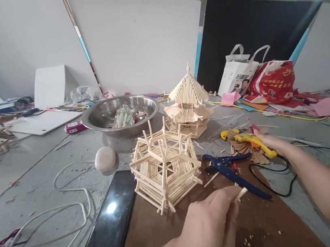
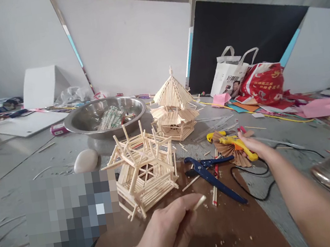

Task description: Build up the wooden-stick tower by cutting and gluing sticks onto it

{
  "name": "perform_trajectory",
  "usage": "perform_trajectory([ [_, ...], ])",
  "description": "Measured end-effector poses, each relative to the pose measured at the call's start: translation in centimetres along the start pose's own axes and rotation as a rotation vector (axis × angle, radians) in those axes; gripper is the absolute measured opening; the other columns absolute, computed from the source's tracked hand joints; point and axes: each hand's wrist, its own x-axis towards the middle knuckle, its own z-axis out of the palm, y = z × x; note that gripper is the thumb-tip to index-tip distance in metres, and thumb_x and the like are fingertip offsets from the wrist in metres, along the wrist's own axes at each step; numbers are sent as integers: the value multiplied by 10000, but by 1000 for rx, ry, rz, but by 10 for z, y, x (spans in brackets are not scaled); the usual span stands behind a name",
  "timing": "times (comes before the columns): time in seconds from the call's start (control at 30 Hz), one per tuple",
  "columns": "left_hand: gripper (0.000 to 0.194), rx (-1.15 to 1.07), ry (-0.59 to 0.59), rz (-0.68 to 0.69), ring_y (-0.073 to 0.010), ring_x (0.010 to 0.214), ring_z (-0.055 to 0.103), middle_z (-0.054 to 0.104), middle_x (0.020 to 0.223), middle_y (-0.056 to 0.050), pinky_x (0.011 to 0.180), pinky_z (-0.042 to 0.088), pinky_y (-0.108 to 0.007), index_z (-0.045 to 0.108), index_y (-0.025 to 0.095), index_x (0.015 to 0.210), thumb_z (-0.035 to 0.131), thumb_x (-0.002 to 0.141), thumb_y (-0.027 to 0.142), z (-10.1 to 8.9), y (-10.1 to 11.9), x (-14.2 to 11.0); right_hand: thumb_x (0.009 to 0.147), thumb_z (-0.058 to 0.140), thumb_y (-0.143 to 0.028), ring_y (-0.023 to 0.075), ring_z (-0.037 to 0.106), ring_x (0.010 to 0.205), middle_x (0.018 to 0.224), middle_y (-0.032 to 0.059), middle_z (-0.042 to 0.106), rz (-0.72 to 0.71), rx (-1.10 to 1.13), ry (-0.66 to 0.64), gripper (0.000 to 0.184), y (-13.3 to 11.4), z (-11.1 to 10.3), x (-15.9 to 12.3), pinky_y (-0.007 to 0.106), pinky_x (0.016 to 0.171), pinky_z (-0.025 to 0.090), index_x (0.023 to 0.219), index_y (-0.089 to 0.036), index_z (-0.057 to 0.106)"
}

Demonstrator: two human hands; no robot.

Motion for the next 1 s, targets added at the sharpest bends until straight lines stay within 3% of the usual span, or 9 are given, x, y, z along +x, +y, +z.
perform_trajectory([
  [0.13,336,141,75,-64,-98,540,562,630,710,2,485,421,-189,370,188,1144,394,812,139,-14,2,3,700,525,-515,329,592,746,676,183,612,49,-245,211,378,-18,-9,-8,436,628,438,632,-149,592],
  [0.2,368,205,109,-76,-95,500,533,614,659,17,459,395,-190,332,182,1172,390,812,137,-22,2,4,707,522,-497,355,572,828,791,174,625,-100,-519,392,343,-39,-9,-31,474,692,410,739,-172,625],
  [0.23,375,238,127,-78,-93,488,522,605,638,25,452,383,-190,321,181,1181,385,814,137,-26,2,5,721,507,-490,336,577,811,799,149,632,-219,-547,403,333,-51,-6,-49,461,690,414,789,-186,626],
  [0.3,395,313,149,-86,-87,456,498,595,608,37,436,360,-186,297,182,1203,374,818,132,-33,2,6,757,485,-458,234,591,719,781,77,638,-531,-402,260,296,-75,3,-91,360,649,445,863,-210,606],
  [0.4,475,410,158,-73,-81,429,481,595,595,44,429,349,-183,218,170,1262,365,814,117,-42,2,7,779,494,-421,130,568,627,814,18,629,-906,-227,-114,265,-103,21,-154,244,563,448,957,-239,569],
  [0.5,562,443,121,-40,-84,451,498,593,603,50,457,378,-184,123,161,1308,369,805,107,-49,-1,6,815,477,-334,110,568,664,822,0,620,-1162,-245,-249,167,-117,35,-187,222,595,438,929,-253,567],
  [0.87,509,553,71,-86,-99,479,539,626,652,25,474,395,-193,204,177,1308,366,825,172,-65,4,9,841,437,-227,106,536,671,752,-10,580,-1292,-283,-204,77,-134,55,-179,218,609,400,802,-222,504],
  [0.93,420,602,67,-113,-108,507,552,624,657,21,482,392,-199,331,199,1242,395,829,229,-76,6,9,844,430,-213,107,525,690,756,-9,566,-1305,-281,-180,80,-137,59,-176,222,626,395,789,-218,488],
  [1.0,264,714,47,-190,-128,570,564,611,680,13,514,398,-216,506,213,1036,468,797,320,-91,8,7,844,432,-216,113,517,708,766,-3,550,-1296,-251,-141,83,-140,66,-171,233,641,392,779,-215,482],
])
